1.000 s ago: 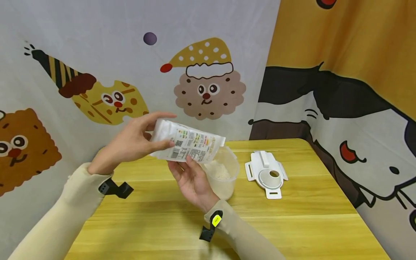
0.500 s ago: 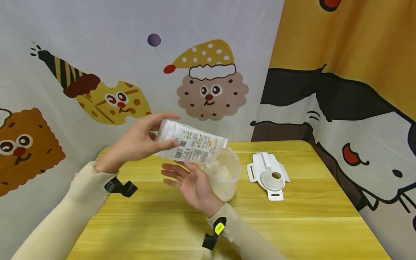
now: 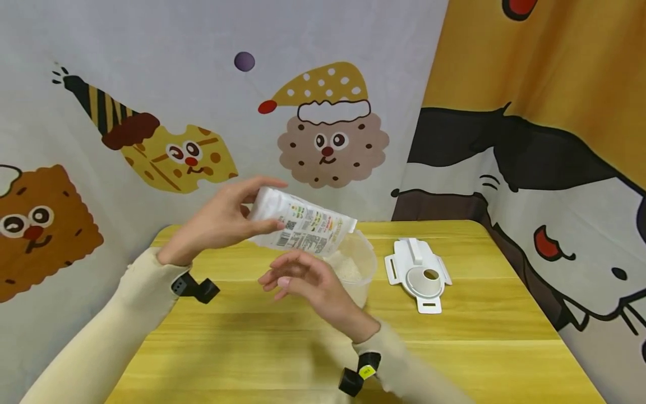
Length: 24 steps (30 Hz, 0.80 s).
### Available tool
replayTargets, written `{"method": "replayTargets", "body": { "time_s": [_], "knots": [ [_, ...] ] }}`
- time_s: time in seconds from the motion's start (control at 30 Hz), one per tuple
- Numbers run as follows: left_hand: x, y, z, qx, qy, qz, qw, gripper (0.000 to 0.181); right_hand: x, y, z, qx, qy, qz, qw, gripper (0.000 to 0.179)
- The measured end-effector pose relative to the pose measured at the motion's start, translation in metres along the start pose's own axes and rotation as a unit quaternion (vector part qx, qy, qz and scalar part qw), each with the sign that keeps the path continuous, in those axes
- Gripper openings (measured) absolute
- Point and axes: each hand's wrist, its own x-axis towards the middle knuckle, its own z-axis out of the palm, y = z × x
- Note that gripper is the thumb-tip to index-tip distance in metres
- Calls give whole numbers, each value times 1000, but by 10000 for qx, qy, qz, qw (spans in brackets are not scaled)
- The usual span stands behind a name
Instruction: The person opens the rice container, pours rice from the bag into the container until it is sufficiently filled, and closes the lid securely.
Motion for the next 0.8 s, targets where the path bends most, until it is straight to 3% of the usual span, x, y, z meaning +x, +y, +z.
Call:
{"method": "replayTargets", "body": {
  "time_s": [0.1, 0.2, 0.37, 0.47, 0.6, 0.8],
  "knots": [
    [2, 1, 2, -7, -60, -3, 10000, 63, -2, -17, -14, -614, -79, -445, 9971, 27],
    [5, 4, 3, 48, -118, 33, 9999, 63, -2, -38, -31, -1304, 108, -690, 9890, 26],
    [8, 7, 4, 174, -173, 99, 9997, 64, 0, -67, -62, -2415, 745, -838, 9639, 22],
    [9, 9, 5, 221, -211, 133, 9994, 66, 4, -79, -78, -2922, 928, -1050, 9460, 23],
    [10, 12, 5, 278, -239, 154, 9992, 67, 13, -87, -93, -3421, 940, -1272, 9263, 30],
    [14, 17, 8, 394, -272, 324, 9983, 69, 22, -91, -110, -4199, 664, -994, 8997, 47]
  ]
}}
